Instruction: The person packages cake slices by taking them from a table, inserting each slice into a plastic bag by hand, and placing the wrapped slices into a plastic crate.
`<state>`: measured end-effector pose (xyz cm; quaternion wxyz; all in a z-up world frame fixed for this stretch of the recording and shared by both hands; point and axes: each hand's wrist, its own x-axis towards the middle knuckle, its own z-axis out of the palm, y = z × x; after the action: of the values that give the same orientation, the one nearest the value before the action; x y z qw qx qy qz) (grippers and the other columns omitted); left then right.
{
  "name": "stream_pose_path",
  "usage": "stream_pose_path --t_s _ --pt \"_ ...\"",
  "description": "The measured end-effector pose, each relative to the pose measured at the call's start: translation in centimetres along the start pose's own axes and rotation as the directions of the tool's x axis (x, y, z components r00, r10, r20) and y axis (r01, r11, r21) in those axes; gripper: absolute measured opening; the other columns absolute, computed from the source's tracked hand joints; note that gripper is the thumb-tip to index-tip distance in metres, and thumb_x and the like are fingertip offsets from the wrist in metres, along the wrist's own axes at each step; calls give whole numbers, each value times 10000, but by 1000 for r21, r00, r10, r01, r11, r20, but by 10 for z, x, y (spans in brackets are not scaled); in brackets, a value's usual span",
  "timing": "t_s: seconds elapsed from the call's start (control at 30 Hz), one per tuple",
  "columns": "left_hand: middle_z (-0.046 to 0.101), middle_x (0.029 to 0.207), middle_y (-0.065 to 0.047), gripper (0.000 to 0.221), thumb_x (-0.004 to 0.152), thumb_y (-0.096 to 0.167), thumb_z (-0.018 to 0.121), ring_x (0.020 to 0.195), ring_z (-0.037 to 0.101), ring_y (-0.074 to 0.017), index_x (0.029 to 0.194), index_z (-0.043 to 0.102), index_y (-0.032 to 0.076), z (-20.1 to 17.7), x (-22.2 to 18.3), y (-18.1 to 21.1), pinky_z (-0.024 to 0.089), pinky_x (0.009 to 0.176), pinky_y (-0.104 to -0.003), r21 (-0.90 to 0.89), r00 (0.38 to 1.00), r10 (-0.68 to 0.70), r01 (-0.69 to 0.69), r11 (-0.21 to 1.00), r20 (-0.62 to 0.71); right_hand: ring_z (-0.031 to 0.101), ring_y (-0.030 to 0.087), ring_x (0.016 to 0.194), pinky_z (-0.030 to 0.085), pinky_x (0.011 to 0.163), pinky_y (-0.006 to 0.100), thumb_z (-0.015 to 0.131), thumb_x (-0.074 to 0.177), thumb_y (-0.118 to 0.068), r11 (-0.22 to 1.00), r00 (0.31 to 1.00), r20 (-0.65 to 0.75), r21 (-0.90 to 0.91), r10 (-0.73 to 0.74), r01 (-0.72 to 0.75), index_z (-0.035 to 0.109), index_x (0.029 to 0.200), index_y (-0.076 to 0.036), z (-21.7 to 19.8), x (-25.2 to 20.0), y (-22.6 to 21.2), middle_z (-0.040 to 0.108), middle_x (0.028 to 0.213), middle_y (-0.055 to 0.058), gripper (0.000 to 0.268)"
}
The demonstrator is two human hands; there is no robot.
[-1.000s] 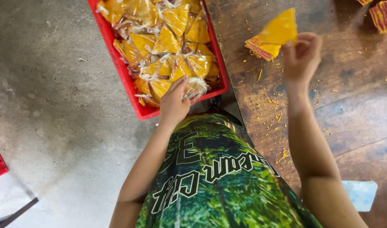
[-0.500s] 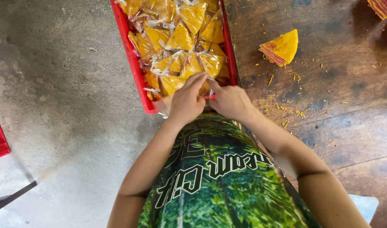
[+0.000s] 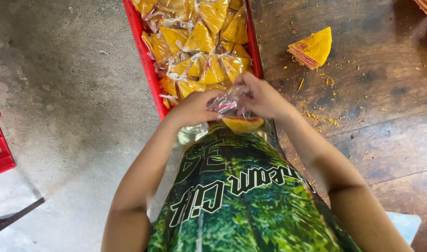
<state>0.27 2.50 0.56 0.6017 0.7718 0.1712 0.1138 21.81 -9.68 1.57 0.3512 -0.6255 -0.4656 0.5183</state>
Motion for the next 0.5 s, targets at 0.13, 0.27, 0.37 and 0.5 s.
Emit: stream_pose_path --t_s 0.13,0.27,0.37,0.5 --pt "740 895 -176 176 873 252 703 841 707 -386 994 751 134 14 27 1 539 770 -497 619 920 -392 320 717 -21 699 300 754 530 679 388 793 856 -54 693 910 -136 -694 -393 196 787 929 -62 -6 28 1 733 838 138 74" --pt "724 928 -180 133 991 165 628 869 700 -358 1033 676 49 32 2 -8 531 741 -454 267 961 -49 124 956 -272 669 228 841 551 709 325 722 942 5 943 884 -347 1 -312 333 728 980 35 1 2 19 702 973 131 48" --pt "717 881 -95 290 984 102 539 652 567 -125 1231 686 136 36 -13 -38 367 567 -272 -755 909 -299 411 511 292 739 219 735 603 658 352 713 916 -100 471 950 275 865 -150 -176 767 979 5 -5 -14 36 776 862 117 134" --pt "607 817 -68 199 1102 143 528 684 539 -59 980 630 25 25 -10 -66 413 615 -211 -468 950 -209 298 832 233 699 170 761 583 721 312 712 966 -94 889 990 100 439 99 -133 765 1049 44 -8 -7 54 763 890 104 170"
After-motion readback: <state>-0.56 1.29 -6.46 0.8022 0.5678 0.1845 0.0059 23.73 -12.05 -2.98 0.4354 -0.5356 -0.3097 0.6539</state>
